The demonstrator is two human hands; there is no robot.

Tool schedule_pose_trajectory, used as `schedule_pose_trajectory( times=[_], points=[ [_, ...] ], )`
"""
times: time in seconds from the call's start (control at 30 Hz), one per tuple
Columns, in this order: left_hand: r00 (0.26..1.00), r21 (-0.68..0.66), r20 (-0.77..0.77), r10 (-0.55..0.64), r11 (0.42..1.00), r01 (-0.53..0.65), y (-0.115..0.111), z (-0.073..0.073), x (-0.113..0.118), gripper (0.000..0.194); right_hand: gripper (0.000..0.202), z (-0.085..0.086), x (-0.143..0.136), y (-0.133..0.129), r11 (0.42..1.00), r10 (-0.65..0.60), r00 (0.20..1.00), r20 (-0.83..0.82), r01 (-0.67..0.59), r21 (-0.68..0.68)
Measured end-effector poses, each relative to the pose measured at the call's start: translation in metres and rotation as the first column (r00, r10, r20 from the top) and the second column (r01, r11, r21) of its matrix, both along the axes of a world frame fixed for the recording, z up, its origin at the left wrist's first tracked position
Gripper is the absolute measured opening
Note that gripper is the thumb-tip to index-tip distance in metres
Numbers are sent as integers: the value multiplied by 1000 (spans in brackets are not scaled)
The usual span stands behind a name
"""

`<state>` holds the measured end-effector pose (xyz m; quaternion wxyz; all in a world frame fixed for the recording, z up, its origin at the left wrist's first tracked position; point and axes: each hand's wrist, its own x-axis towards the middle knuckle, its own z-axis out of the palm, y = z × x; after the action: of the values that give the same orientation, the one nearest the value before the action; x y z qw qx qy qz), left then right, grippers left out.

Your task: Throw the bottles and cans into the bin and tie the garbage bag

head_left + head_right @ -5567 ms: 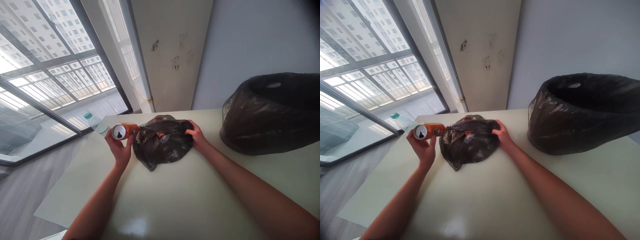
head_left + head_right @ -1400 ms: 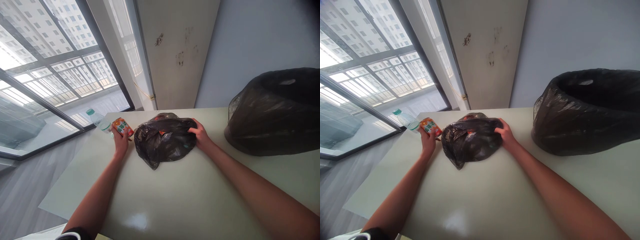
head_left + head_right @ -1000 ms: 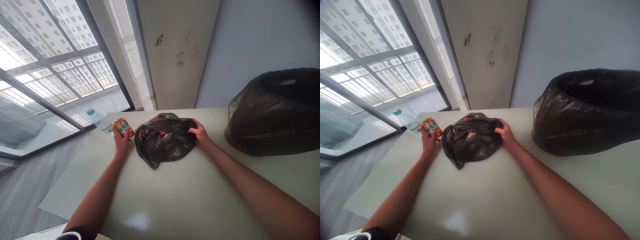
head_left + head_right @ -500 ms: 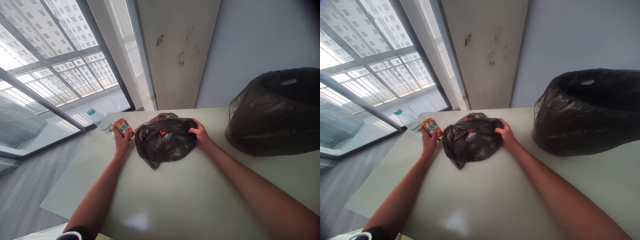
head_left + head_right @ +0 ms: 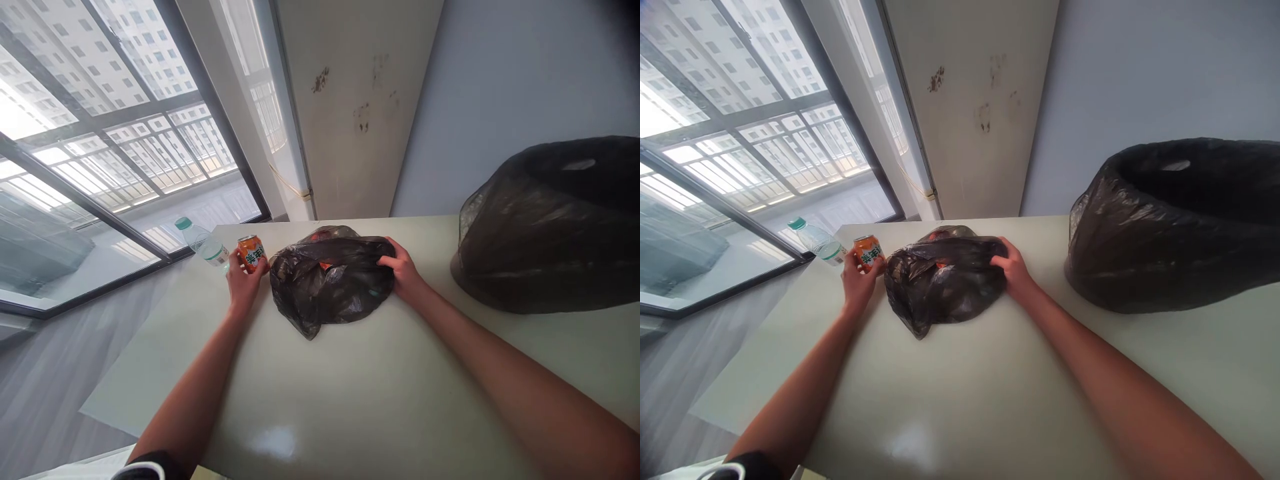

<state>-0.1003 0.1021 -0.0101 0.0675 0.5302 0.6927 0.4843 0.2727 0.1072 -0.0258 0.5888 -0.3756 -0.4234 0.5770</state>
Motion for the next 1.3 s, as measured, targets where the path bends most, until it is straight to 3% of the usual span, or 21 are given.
schedule_pose_trajectory(
  times=[0.17,0.43,0.77,1.3],
  points=[
    [999,24,-21,36,999,-35,1,-1,-1,63,30,-1,1,0,1000,-9,1000,13,9,1],
    [1000,33,-9,-5,999,5,4,-6,-5,61,31,1,1,0,1000,-9,999,35,9,3],
    [1000,-12,16,9,1000,-9,3,-3,-2,61,32,3,1,-2,1000,8,1000,5,-8,-19],
    [989,-35,-150,16,999,-21,1,-3,-1,54,33,-2,1,0,1000,12,1000,-5,-12,-12]
  ],
)
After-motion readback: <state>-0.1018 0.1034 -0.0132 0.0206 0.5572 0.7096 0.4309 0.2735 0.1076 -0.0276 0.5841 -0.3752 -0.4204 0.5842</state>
